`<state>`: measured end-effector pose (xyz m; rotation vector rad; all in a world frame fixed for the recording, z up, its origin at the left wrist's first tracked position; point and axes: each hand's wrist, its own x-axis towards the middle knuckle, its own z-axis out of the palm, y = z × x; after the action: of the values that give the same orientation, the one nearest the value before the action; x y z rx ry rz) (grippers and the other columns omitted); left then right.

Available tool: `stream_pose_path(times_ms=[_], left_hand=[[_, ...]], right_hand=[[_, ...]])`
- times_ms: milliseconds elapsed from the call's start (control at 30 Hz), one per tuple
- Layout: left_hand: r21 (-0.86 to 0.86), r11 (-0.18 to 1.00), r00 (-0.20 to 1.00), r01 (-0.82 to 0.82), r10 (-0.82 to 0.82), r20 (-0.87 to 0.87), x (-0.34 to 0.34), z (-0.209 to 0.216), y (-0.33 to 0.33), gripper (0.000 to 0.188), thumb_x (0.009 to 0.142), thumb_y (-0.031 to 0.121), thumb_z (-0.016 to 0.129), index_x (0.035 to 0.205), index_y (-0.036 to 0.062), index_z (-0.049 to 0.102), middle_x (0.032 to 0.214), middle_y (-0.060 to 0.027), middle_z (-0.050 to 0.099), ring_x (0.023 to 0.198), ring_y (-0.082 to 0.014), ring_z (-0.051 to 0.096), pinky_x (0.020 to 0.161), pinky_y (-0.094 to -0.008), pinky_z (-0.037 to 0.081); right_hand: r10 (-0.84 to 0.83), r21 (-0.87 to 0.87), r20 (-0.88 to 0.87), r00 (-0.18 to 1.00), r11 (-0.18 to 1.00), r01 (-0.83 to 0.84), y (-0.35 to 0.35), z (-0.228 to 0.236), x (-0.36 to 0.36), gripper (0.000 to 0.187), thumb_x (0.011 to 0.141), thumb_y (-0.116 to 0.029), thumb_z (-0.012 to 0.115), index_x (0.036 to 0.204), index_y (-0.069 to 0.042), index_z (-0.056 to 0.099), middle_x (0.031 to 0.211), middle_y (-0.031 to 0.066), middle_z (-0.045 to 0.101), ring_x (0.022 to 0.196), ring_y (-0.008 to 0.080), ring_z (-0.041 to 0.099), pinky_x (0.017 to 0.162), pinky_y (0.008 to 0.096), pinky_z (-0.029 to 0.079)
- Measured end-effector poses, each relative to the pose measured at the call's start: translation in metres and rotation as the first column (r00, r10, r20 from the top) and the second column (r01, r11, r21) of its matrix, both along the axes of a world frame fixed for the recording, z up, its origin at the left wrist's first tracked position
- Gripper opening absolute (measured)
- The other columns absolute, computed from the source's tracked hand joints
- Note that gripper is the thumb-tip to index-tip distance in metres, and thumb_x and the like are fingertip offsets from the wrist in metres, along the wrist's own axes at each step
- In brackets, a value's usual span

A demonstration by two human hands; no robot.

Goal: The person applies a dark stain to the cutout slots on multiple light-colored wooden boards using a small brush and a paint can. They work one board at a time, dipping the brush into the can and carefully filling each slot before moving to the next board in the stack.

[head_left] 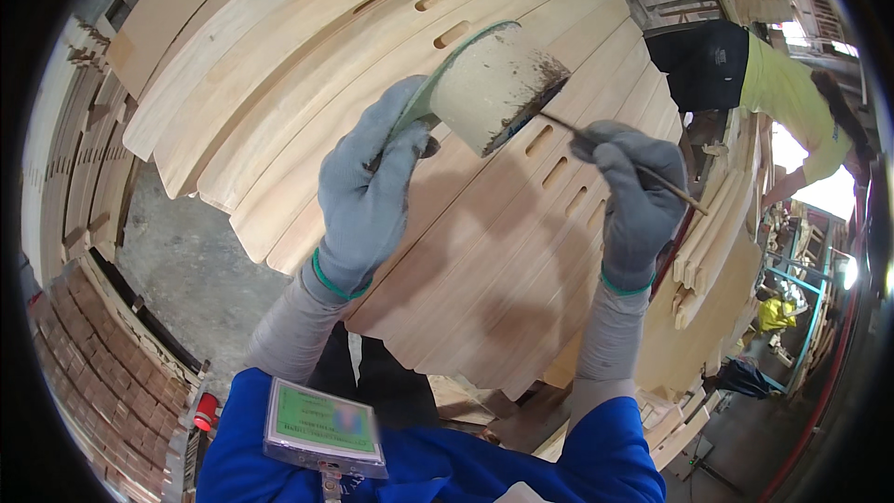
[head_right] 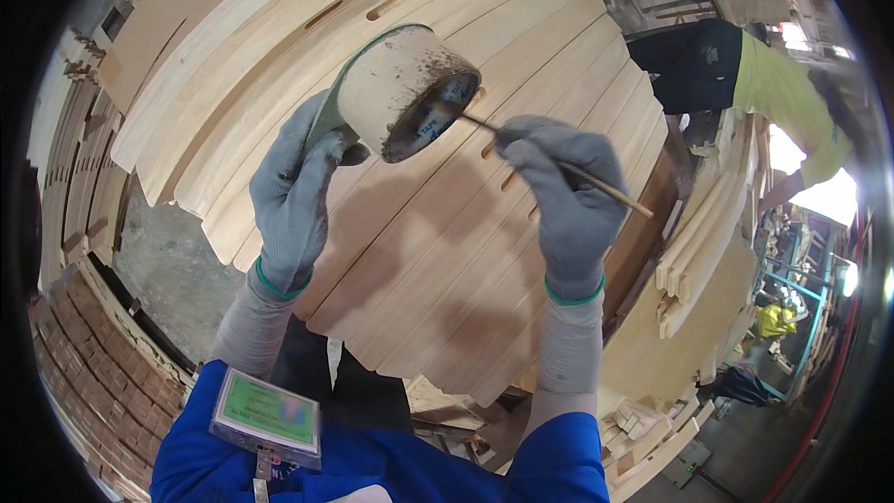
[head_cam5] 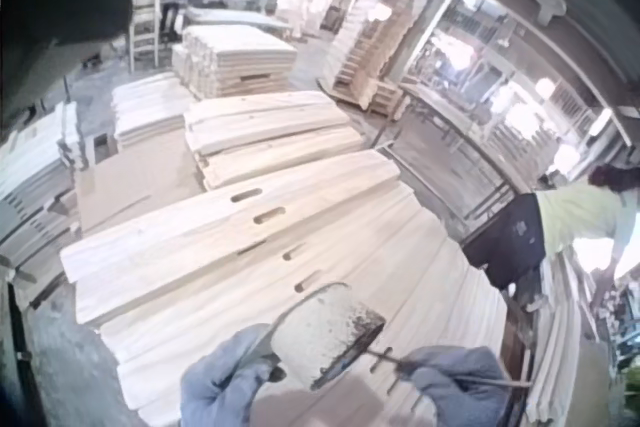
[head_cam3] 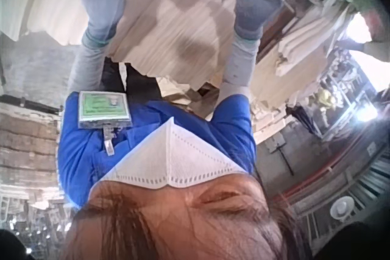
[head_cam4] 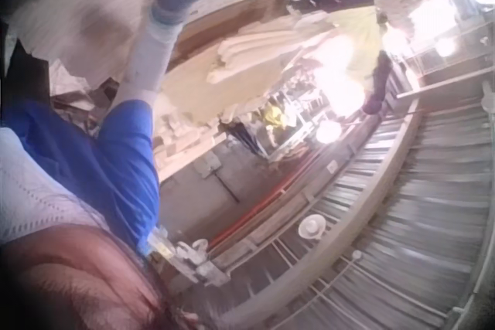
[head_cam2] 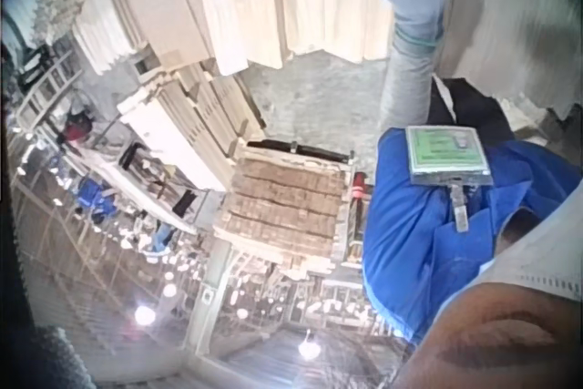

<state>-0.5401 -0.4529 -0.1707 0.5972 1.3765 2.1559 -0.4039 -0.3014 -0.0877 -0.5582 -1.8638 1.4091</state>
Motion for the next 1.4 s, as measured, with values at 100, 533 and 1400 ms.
stream_pose_path(times_ms=[100, 533, 1400], left_hand=[[-0.015, 1.000, 0.999, -0.009, 0.009, 0.037, -0.017, -0.003, -0.003, 0.036, 0.088, -0.003, 0.043, 0.124, -0.0064, 0.048, 0.113, -0.0144, 0.057, 0.092, -0.0151, 0.057, 0.077, -0.0274, 0.049], [-0.039, 0.999, 1.000, -0.031, 0.031, -0.004, -0.065, 0.008, -0.016, 0.037, 0.089, -0.003, 0.045, 0.125, -0.0070, 0.047, 0.112, -0.0148, 0.056, 0.092, -0.0173, 0.058, 0.079, -0.0296, 0.050], [0.006, 1.000, 0.999, -0.029, 0.029, 0.027, 0.026, 0.019, 0.026, 0.038, 0.091, 0.003, 0.047, 0.127, -0.0078, 0.043, 0.114, -0.0134, 0.055, 0.099, -0.0177, 0.056, 0.083, -0.0307, 0.048]], right_hand=[[0.021, 0.017, -0.035, 0.999, 1.000, -0.020, 0.003, 0.000, -0.016, 0.014, 0.079, 0.014, 0.055, 0.087, 0.004, 0.051, 0.090, 0.0226, 0.063, 0.079, 0.0241, 0.065, 0.072, 0.0331, 0.057], [-0.012, 0.096, -0.009, 1.000, 0.995, 0.013, -0.031, -0.020, -0.049, 0.015, 0.078, 0.012, 0.058, 0.086, 0.001, 0.052, 0.093, 0.0197, 0.064, 0.083, 0.0224, 0.063, 0.075, 0.0319, 0.053], [-0.021, 0.218, 0.031, 0.999, 0.976, 0.014, 0.012, -0.020, 0.042, 0.016, 0.078, 0.014, 0.054, 0.088, 0.002, 0.049, 0.093, 0.0252, 0.061, 0.085, 0.0277, 0.064, 0.078, 0.0379, 0.054]])
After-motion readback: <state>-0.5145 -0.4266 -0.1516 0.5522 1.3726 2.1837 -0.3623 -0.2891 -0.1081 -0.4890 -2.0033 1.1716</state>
